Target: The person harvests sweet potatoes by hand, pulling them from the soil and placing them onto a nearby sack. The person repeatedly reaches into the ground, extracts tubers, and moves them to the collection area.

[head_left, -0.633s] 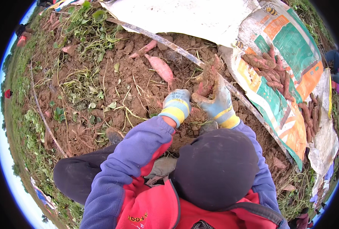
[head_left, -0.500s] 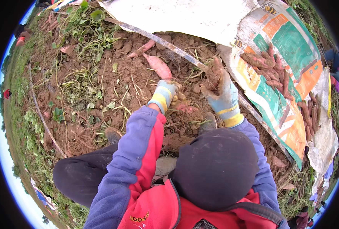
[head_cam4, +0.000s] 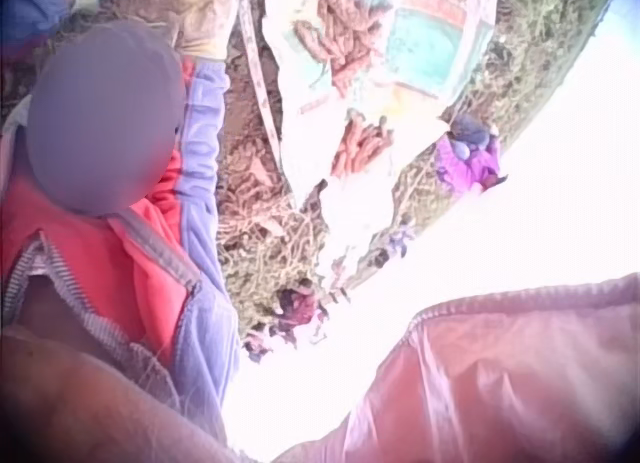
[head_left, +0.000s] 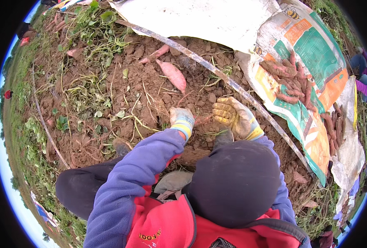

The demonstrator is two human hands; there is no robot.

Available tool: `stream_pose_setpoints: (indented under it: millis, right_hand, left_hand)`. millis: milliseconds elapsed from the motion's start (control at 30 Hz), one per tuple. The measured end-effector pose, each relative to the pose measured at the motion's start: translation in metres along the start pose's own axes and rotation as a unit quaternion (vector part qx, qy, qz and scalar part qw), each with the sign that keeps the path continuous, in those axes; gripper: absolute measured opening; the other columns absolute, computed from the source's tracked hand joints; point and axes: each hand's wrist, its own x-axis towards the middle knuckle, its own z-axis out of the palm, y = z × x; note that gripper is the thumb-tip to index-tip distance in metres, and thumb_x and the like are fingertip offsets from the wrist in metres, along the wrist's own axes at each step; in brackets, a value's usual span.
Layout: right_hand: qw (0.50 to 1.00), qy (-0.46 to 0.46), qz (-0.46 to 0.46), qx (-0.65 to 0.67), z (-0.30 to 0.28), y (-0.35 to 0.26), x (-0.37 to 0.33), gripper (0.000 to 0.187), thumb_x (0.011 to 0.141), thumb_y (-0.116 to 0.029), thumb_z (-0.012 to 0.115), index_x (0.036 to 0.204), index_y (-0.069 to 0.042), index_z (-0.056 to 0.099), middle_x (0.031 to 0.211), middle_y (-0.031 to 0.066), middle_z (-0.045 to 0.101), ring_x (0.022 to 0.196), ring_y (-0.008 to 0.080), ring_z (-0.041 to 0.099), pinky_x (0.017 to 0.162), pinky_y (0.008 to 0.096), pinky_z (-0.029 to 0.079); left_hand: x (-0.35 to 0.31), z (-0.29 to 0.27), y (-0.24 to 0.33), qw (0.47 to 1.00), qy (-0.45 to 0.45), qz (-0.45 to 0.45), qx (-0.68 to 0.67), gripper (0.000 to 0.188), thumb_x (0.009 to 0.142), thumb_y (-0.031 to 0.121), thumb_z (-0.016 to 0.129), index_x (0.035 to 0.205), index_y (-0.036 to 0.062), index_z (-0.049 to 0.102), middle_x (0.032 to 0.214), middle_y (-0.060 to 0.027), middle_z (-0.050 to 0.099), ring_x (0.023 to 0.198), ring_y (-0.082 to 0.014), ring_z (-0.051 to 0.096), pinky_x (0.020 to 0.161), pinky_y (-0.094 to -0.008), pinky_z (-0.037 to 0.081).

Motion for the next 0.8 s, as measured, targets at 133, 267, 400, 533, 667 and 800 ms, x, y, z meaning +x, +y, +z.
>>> stream_pose_setpoints:
  millis: [133, 267, 400, 533, 667, 800]
  right_hand:
    - [0.974, -0.005, 0.214, -0.079, -0.017, 0.05, 0.001, 0.058, 0.091, -0.037, 0.062, 0.128, 0.005, 0.046, 0.116, 0.0212, 0.059, 0.107, 0.0314, 0.06, 0.091, 0.0455, 0.05]
    - [0.952, -0.071, 0.29, -0.064, -0.045, 0.066, 0.007, 0.061, 0.091, -0.033, 0.064, 0.135, 0.002, 0.042, 0.128, 0.0201, 0.053, 0.117, 0.0348, 0.055, 0.095, 0.0496, 0.047]
    - [0.946, -0.157, 0.271, -0.089, -0.004, 0.064, 0.019, 0.075, 0.089, -0.032, 0.067, 0.146, -0.004, 0.027, 0.146, 0.0189, 0.035, 0.132, 0.0346, 0.04, 0.106, 0.0474, 0.037]
    - [0.979, -0.191, 0.052, 0.036, 0.024, 0.047, 0.023, 0.077, 0.087, -0.027, 0.069, 0.146, -0.009, 0.025, 0.148, 0.0131, 0.033, 0.136, 0.0309, 0.034, 0.111, 0.0429, 0.03]
    - [0.987, -0.116, -0.096, 0.06, 0.051, 0.034, 0.031, 0.038, 0.088, -0.021, 0.066, 0.121, -0.009, 0.053, 0.111, 0.0047, 0.06, 0.111, 0.018, 0.055, 0.1, 0.0395, 0.042]
    - [0.978, 0.013, -0.118, 0.171, 0.029, 0.02, 0.025, 0.029, 0.092, -0.019, 0.059, 0.116, -0.002, 0.057, 0.111, 0.0113, 0.063, 0.101, 0.025, 0.062, 0.092, 0.0409, 0.05]
  left_hand:
    - [-0.026, -0.03, -0.002, 0.995, -0.033, 0.074, 0.05, 0.034, 0.074, 0.024, 0.067, 0.104, 0.0081, 0.07, 0.105, -0.0117, 0.069, 0.098, -0.029, 0.067, 0.081, -0.0449, 0.051]
    - [-0.059, -0.063, -0.039, 0.996, -0.083, 0.031, -0.033, 0.035, 0.074, 0.027, 0.062, 0.101, 0.0078, 0.07, 0.101, -0.0158, 0.069, 0.097, -0.0321, 0.067, 0.082, -0.0425, 0.052]
    - [-0.087, -0.092, -0.096, 0.994, -0.014, -0.01, -0.109, 0.047, 0.073, 0.035, 0.067, 0.11, 0.0068, 0.061, 0.105, -0.0174, 0.066, 0.1, -0.0324, 0.064, 0.086, -0.0411, 0.05]
    - [-0.105, -0.118, -0.058, 0.98, 0.183, 0.041, -0.061, 0.05, 0.073, 0.021, 0.066, 0.12, 0.0057, 0.052, 0.107, -0.0152, 0.061, 0.102, -0.0328, 0.06, 0.085, -0.0406, 0.048]
    - [-0.121, -0.091, -0.014, 0.897, 0.426, 0.104, 0.049, 0.066, 0.07, 0.02, 0.067, 0.13, 0.0023, 0.047, 0.118, -0.0114, 0.055, 0.107, -0.0283, 0.053, 0.089, -0.0407, 0.044]
    - [-0.104, -0.086, 0.0, 0.855, 0.428, 0.269, -0.116, 0.084, 0.062, 0.016, 0.076, 0.137, 0.0026, 0.04, 0.133, -0.0165, 0.048, 0.12, -0.0348, 0.048, 0.1, -0.0434, 0.04]
